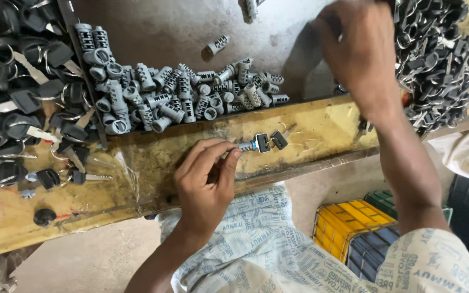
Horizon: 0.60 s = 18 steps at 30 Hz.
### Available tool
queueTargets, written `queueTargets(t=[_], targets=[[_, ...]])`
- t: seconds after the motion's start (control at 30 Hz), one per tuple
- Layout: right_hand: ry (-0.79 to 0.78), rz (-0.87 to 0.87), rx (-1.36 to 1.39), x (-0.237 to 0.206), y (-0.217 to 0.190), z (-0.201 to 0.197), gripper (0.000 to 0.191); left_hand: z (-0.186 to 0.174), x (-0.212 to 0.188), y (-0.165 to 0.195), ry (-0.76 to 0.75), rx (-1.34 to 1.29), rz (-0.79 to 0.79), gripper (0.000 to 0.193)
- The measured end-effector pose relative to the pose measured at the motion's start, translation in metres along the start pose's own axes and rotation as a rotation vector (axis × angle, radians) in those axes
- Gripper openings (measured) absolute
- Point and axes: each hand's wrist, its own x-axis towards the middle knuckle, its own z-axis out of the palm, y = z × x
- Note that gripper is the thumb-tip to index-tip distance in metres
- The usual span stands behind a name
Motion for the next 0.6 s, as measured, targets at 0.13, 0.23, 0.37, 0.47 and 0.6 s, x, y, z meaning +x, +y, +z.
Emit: queueTargets(t=[0.13,0.23,0.37,0.47,0.6], targets=[[-0.201,0.183,0.332,-0.020,-0.056,-0.029,0.005,-0.001,0.002,-0.002,-0.145,-0.185,-0.129,0.013],[-0.579,0.268,0.644,-0.046,-0.107,-0.045,0.009,-0.002,0.005,-0.008,-0.380,-0.431,-0.260,0.020],[-0.402,0.073,0.590,-0.064,-0.139,-0.056,0.017,-0.005,0.005,-0.015,-0.638,-0.798,-0.400,0.028],[-0.398,0.052,0.682,-0.060,-0.135,-0.052,0.015,-0.006,0.002,-0.017,-0.697,-0.983,-0.521,0.028],[-0.737,0.367,0.741,-0.043,-0.117,-0.031,0.020,-0.005,-0.003,-0.018,-0.652,-1.104,-0.548,0.018]])
